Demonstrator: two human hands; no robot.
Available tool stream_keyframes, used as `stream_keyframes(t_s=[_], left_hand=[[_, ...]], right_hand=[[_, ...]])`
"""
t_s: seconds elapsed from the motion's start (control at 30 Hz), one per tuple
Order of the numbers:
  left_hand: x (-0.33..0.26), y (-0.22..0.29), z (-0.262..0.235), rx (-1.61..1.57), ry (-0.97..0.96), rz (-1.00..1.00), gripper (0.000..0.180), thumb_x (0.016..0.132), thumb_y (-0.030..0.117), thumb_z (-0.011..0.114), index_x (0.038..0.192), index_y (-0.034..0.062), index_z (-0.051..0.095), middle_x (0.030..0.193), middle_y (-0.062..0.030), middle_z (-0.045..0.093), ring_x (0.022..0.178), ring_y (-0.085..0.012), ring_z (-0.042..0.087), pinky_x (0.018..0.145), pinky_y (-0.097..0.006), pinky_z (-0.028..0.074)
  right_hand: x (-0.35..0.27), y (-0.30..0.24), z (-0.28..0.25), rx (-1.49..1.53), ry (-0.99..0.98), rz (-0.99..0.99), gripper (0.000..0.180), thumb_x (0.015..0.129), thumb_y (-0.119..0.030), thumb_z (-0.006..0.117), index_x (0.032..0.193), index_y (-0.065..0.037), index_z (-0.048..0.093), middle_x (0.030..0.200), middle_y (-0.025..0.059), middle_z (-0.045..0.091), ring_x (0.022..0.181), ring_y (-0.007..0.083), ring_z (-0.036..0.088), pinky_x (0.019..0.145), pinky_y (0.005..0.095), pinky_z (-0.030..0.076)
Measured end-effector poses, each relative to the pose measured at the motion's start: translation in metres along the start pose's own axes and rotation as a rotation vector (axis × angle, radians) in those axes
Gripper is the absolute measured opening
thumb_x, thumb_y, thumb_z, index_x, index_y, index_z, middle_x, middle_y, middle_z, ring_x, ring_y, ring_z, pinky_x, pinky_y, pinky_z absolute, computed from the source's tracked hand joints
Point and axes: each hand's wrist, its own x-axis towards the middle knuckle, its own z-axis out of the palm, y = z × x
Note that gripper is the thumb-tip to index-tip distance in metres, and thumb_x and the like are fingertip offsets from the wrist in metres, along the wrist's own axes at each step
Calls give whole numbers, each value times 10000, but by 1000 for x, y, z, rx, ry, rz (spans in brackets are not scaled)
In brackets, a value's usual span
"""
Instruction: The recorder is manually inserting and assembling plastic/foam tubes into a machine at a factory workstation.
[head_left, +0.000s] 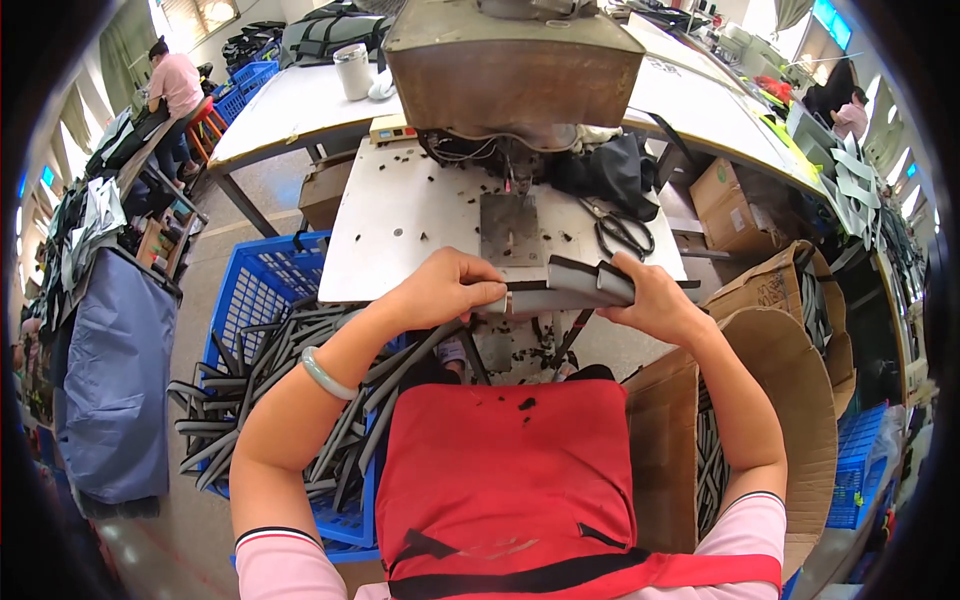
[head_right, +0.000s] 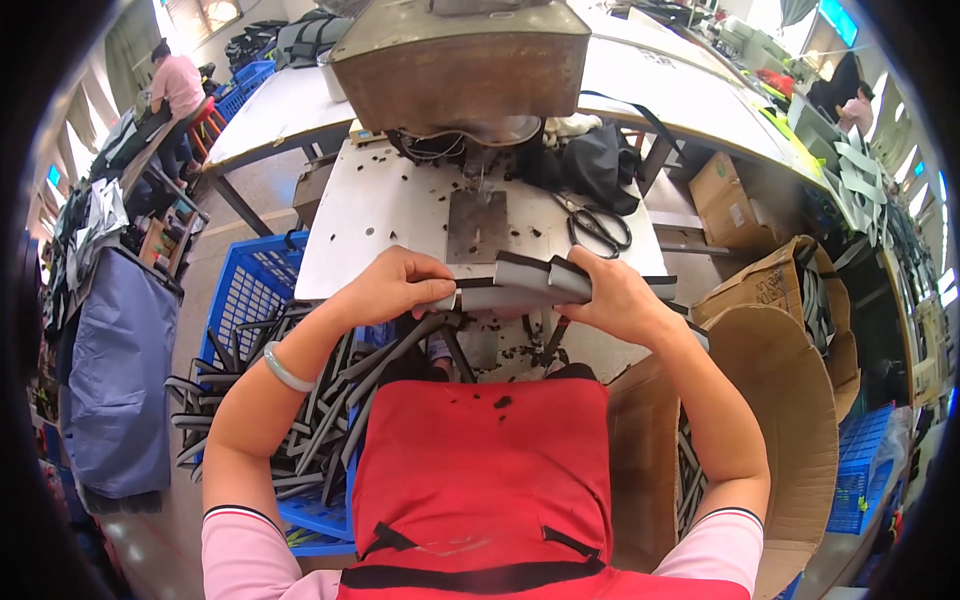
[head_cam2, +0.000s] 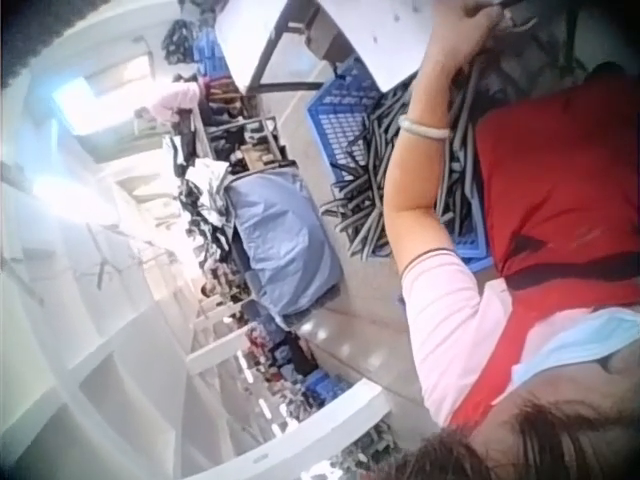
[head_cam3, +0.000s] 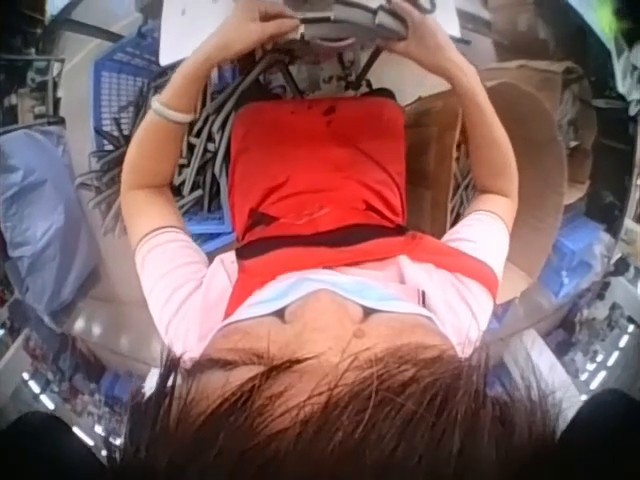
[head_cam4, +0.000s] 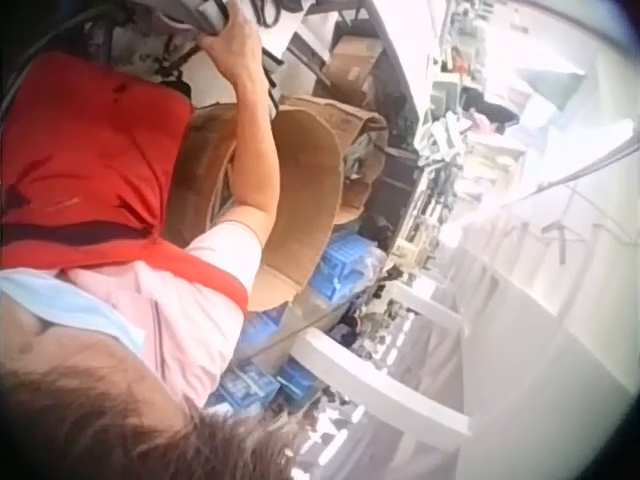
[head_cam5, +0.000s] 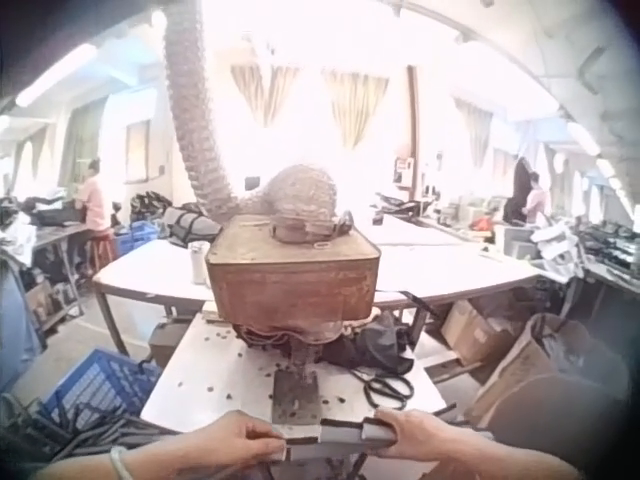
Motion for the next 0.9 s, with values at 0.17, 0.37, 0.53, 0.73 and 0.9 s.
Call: stream_keyframes(t_s=[0.17, 0.37, 0.53, 0.73, 0.9], left_hand=[[22, 24, -4, 63, 134, 55, 219, 915, 176, 651, 967, -31, 697, 714, 2, 614, 601, -61, 509, 517, -229, 422], [52, 20, -11, 1, 233, 50, 250, 905, 195, 641, 976, -38, 696, 748, -43, 643, 625, -101, 548, 533, -256, 443], [63, 13, -17, 20, 235, 41, 248, 903, 192, 644, 972, -40, 696, 744, -38, 639, 608, -99, 547, 526, -259, 453], [66, 9, -22, 22, 268, 76, 251, 899, 191, 644, 967, -44, 699, 732, -36, 638, 601, -100, 551, 531, -260, 463], [83, 11, -27, 18, 279, 81, 243, 897, 183, 641, 968, -42, 700, 733, -41, 640, 609, -105, 558, 543, -262, 470]], right_hand=[[20, 15, -15, 8, 162, -100, 509, 723, -214, 809, 1066, 25, 520, 938, 235, 616, 860, 348, 595, 789, 388, 465], [43, 26, -24, 11, 150, -46, 507, 729, -213, 807, 1070, 22, 514, 914, 201, 598, 819, 274, 572, 782, 375, 463], [51, 29, -25, 17, 133, -36, 518, 741, -216, 805, 1102, 22, 520, 930, 205, 615, 826, 256, 576, 793, 374, 469], [57, 18, -28, 60, 97, 33, 549, 733, -218, 805, 1133, 36, 529, 964, 217, 629, 872, 282, 604, 825, 375, 471], [69, 32, -29, -42, 236, -80, 600, 745, -255, 782, 1210, 21, 524, 1061, 278, 634, 1020, 415, 611, 871, 422, 472]])
